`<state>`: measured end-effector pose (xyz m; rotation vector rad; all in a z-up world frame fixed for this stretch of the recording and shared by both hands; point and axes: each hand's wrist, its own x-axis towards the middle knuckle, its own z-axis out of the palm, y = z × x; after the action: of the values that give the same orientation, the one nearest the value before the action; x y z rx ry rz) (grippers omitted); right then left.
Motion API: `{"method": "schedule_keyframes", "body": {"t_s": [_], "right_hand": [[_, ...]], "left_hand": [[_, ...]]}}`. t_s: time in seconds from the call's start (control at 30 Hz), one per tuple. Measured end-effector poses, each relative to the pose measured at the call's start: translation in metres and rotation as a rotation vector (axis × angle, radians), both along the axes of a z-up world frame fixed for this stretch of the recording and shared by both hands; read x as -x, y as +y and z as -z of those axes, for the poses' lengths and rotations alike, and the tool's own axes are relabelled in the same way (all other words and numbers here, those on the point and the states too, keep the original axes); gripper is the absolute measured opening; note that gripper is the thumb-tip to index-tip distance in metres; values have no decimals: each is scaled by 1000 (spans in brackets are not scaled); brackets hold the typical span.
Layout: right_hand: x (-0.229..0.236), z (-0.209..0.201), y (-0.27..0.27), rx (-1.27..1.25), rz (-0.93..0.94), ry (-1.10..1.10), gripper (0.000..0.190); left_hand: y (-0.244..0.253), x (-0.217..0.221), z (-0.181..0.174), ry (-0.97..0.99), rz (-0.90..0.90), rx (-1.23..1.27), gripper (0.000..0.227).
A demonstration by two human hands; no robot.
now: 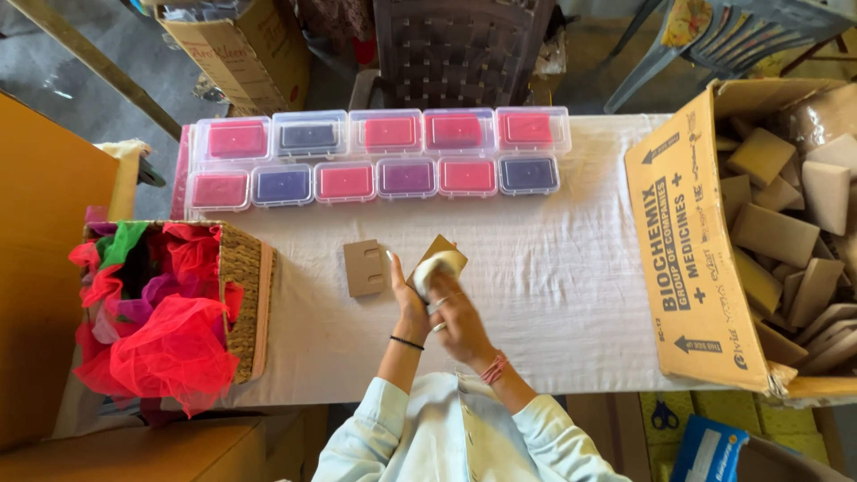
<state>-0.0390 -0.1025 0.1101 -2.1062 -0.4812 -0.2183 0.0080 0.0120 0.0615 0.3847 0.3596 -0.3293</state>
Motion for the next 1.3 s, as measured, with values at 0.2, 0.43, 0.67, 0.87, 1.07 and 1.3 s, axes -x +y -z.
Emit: {"method": "schedule_keyframes", "body": {"t_s": [0.2, 0.43, 0.67, 0.87, 1.07, 1.3], "right_hand": [[-28, 26, -8, 165, -7, 33, 46], [-26, 33, -27, -289, 293, 316, 46], [-9, 37, -25, -609, 507, 376, 33], [6, 36, 4, -256, 150, 82, 31], [-14, 29, 1, -75, 61, 61, 38], [6, 40, 8, 10, 66, 72, 41]], "left_hand": [[-1, 14, -17, 80, 36, -103, 100], [11, 14, 38, 195, 54, -110, 101], [-10, 14, 68, 319, -2, -210, 88], [-12, 12, -13, 149, 21, -236, 92], [-2, 18, -10, -51, 16, -118, 93], [0, 12, 23, -17, 25, -203, 94]]}}
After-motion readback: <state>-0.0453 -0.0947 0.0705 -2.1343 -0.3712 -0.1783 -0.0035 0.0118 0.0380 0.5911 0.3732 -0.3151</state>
